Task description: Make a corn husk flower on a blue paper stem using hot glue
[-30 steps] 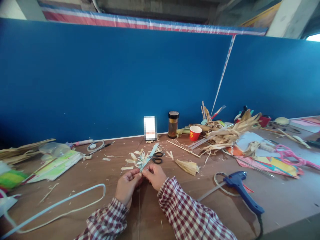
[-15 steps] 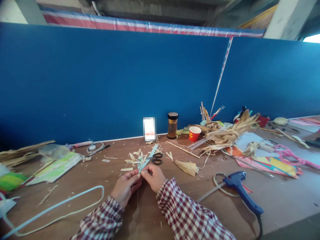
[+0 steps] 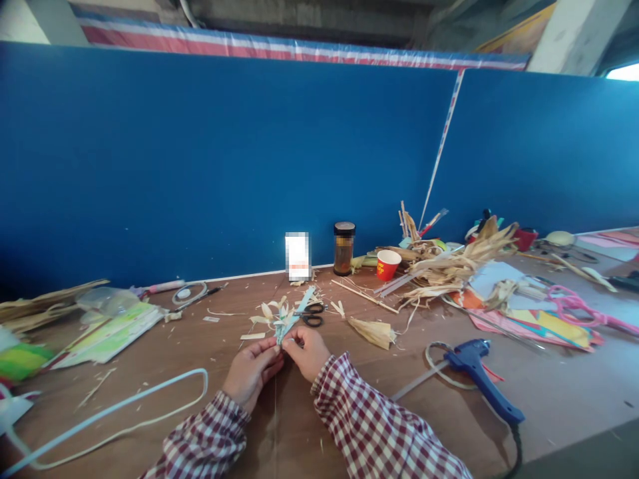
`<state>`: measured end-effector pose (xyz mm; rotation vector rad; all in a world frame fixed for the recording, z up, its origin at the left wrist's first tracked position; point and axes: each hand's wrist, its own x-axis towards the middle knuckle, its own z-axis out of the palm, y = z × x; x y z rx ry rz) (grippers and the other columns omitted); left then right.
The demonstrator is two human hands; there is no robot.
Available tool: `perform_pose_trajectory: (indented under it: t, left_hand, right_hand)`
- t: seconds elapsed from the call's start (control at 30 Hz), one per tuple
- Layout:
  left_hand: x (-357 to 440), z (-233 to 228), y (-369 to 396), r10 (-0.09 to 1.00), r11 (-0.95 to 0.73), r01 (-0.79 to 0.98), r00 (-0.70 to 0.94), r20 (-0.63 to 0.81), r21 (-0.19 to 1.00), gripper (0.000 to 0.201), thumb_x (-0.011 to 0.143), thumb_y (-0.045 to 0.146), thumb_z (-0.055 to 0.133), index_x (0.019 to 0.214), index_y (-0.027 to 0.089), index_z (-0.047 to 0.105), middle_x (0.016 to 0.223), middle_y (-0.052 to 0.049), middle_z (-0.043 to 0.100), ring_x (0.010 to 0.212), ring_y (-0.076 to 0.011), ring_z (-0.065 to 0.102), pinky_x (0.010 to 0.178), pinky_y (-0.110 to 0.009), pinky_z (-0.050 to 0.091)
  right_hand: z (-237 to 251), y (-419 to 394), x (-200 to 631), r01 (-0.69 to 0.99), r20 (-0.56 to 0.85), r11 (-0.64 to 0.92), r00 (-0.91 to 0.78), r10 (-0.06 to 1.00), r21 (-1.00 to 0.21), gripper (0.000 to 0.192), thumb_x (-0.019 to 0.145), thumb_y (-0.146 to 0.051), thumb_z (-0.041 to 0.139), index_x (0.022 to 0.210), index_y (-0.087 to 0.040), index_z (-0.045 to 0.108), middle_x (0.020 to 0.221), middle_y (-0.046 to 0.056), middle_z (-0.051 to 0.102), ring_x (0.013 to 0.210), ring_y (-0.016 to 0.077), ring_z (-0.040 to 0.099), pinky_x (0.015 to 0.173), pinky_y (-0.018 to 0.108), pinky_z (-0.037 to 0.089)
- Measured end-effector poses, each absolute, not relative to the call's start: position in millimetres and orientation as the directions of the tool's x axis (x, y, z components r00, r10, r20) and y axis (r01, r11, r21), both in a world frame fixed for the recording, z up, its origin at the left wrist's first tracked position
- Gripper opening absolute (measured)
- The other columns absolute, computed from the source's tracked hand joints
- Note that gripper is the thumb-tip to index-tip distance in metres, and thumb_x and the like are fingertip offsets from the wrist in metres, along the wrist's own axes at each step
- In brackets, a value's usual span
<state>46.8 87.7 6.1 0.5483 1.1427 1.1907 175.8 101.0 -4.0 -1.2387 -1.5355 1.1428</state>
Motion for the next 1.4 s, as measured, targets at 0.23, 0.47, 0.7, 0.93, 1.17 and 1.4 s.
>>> perform_pose_trajectory:
  t: [0.23,0.47,0.7,0.93,1.17,1.4]
  left_hand:
    - [48,3,88,0.928,0.296,-0.426,-0.085,-0.364,0.855,0.018,0.063,0.007,0.071,0.079,0.010,0.063,0.063,-0.004,0.067,0.052,-0.0091,0.061,0.052,-0.018,0.051]
    - [49,1,87,0.940,0.268,-0.439,-0.078,-0.333,0.858,0.023,0.062,0.012,0.073,0.082,0.010,0.064,0.063,-0.003,0.067,0.051,-0.0079,0.060,0.052,-0.017,0.049]
    - [50,4,85,0.940,0.256,-0.438,-0.094,-0.328,0.861,0.023,0.061,0.011,0.073,0.082,0.012,0.064,0.065,-0.002,0.067,0.052,-0.0079,0.059,0.053,-0.018,0.050]
    - [50,-2,86,0.949,0.214,-0.429,-0.123,-0.292,0.878,0.026,0.060,0.012,0.075,0.083,0.011,0.063,0.067,-0.003,0.068,0.055,-0.0095,0.061,0.055,-0.018,0.050]
    - [46,-11,92,0.942,0.280,-0.452,-0.041,-0.333,0.847,0.029,0.061,0.008,0.073,0.089,0.009,0.065,0.068,-0.005,0.069,0.056,-0.0112,0.063,0.057,-0.021,0.052]
    - [47,-5,89,0.940,0.276,-0.441,-0.060,-0.335,0.854,0.020,0.060,0.011,0.075,0.077,0.010,0.066,0.066,-0.004,0.068,0.053,-0.0095,0.061,0.055,-0.020,0.052]
  right_hand:
    - [-4,102,175,0.175,0.026,0.057,-0.173,0.985,-0.983,0.017,0.078,-0.031,0.053,0.079,-0.014,0.058,0.057,-0.003,0.049,0.048,0.0078,0.042,0.045,0.019,0.035]
    - [-1,104,176,0.097,-0.027,-0.012,-0.159,0.987,-0.995,0.011,0.075,-0.027,0.055,0.075,-0.015,0.054,0.053,-0.006,0.047,0.045,0.0066,0.041,0.044,0.019,0.037]
    - [4,101,175,0.086,-0.080,-0.068,-0.140,0.987,-0.994,0.011,0.076,-0.028,0.054,0.075,-0.016,0.052,0.049,-0.007,0.046,0.041,0.0062,0.040,0.041,0.018,0.034]
    - [0,101,174,0.087,-0.014,0.003,-0.197,0.980,-0.996,0.014,0.075,-0.029,0.056,0.077,-0.016,0.054,0.052,-0.006,0.046,0.044,0.0064,0.041,0.042,0.018,0.036]
    - [4,99,174,0.098,0.006,0.026,-0.191,0.982,-0.995,0.013,0.076,-0.028,0.054,0.074,-0.016,0.053,0.051,-0.006,0.046,0.043,0.0061,0.040,0.043,0.018,0.033]
    - [3,99,173,0.119,-0.072,-0.053,-0.163,0.984,-0.992,0.011,0.076,-0.027,0.053,0.073,-0.017,0.051,0.047,-0.007,0.045,0.038,0.0058,0.039,0.037,0.017,0.031]
